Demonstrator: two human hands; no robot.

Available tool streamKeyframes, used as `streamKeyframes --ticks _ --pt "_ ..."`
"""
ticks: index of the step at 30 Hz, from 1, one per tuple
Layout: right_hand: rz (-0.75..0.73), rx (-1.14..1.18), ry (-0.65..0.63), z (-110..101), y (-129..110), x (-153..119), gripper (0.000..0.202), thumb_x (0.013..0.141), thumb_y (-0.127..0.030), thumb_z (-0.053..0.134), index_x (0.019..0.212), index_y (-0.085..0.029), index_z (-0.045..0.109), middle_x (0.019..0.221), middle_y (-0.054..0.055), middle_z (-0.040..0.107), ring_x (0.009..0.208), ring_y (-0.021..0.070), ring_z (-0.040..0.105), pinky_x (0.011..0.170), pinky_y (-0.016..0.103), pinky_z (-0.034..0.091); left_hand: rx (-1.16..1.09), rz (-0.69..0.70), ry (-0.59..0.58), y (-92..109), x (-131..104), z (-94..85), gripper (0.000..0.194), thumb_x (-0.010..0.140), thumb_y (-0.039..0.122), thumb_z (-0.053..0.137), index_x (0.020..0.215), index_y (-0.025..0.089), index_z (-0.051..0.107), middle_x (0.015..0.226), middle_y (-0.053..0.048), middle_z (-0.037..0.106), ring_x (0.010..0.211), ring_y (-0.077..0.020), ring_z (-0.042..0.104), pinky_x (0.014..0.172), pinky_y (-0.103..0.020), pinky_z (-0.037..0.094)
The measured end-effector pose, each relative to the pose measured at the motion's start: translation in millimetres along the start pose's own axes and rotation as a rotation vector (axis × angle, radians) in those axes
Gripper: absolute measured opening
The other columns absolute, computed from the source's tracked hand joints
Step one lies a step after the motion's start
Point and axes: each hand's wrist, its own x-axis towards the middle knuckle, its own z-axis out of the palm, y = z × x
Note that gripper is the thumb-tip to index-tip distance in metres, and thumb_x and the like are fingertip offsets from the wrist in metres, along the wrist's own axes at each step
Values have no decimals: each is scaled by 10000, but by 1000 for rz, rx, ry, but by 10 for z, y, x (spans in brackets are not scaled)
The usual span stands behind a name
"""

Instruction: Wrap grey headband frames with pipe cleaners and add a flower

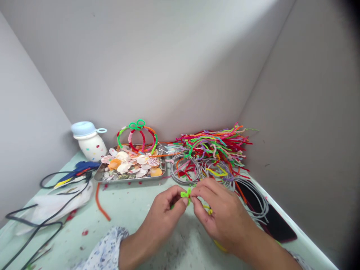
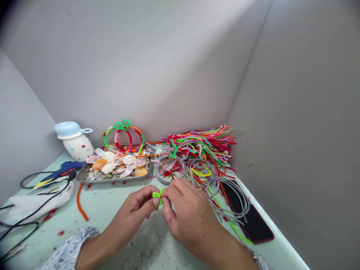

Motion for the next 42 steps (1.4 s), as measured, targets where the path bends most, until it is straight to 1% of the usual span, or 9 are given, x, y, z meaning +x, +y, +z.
streamKeyframes --ticks 5,11,16,20,27,29,33,36,42 --pt "-88 -116 -42 -15 1 -25 140 855 -113 488 855 -171 616 805 42 580 771 175 542 677 308 438 51 -9 3 12 -3 -2 157 849 275 474 753 163 530 699 11 486 690 -143 440 631 -259 339" --pt "-209 -250 -111 -12 49 -54 132 862 -105 492 905 -164 602 850 52 576 765 191 507 645 324 393 87 -26 17 24 -15 15 166 836 281 471 721 167 507 676 12 478 668 -144 433 613 -260 335" --pt "-267 -314 -156 -12 58 -58 125 868 -102 480 873 -167 587 806 45 548 725 197 462 617 336 346 119 -17 16 38 -17 30 177 839 282 462 719 164 517 668 13 469 652 -140 419 600 -256 329" --pt "-267 -328 -187 -34 22 -68 149 845 -63 470 856 -159 582 784 45 529 708 200 440 605 342 319 162 -10 16 41 -31 34 167 845 258 451 720 168 514 666 16 470 651 -139 419 597 -254 325" --pt "-275 -346 -208 -54 -39 -68 152 857 -78 454 859 -146 590 778 57 534 701 205 436 589 337 310 189 -5 30 45 -49 41 170 843 252 452 699 173 495 655 18 461 646 -140 419 596 -256 324" --pt "-246 -325 -196 -46 -29 -64 159 866 -78 450 858 -151 591 782 54 540 708 200 450 602 334 326 189 2 33 48 -53 38 168 846 251 453 703 174 495 657 19 463 648 -140 420 600 -256 327" --pt "-118 -217 -147 -46 5 -58 158 898 -113 455 900 -174 600 821 43 562 743 179 499 640 309 373 172 3 25 47 -54 29 171 859 256 441 734 171 521 679 11 497 666 -146 441 610 -257 335" --pt "-57 -178 -154 -71 -2 -50 151 906 -156 460 950 -184 602 860 45 575 762 174 526 640 296 396 182 -1 35 32 -45 27 176 861 267 447 738 171 527 681 11 502 664 -145 445 609 -256 334" --pt "-74 -213 -129 -76 -35 -53 143 892 -160 465 922 -183 603 839 46 574 765 183 541 619 300 394 214 3 60 11 -35 36 183 866 273 447 720 177 502 665 20 472 654 -140 435 596 -253 327"
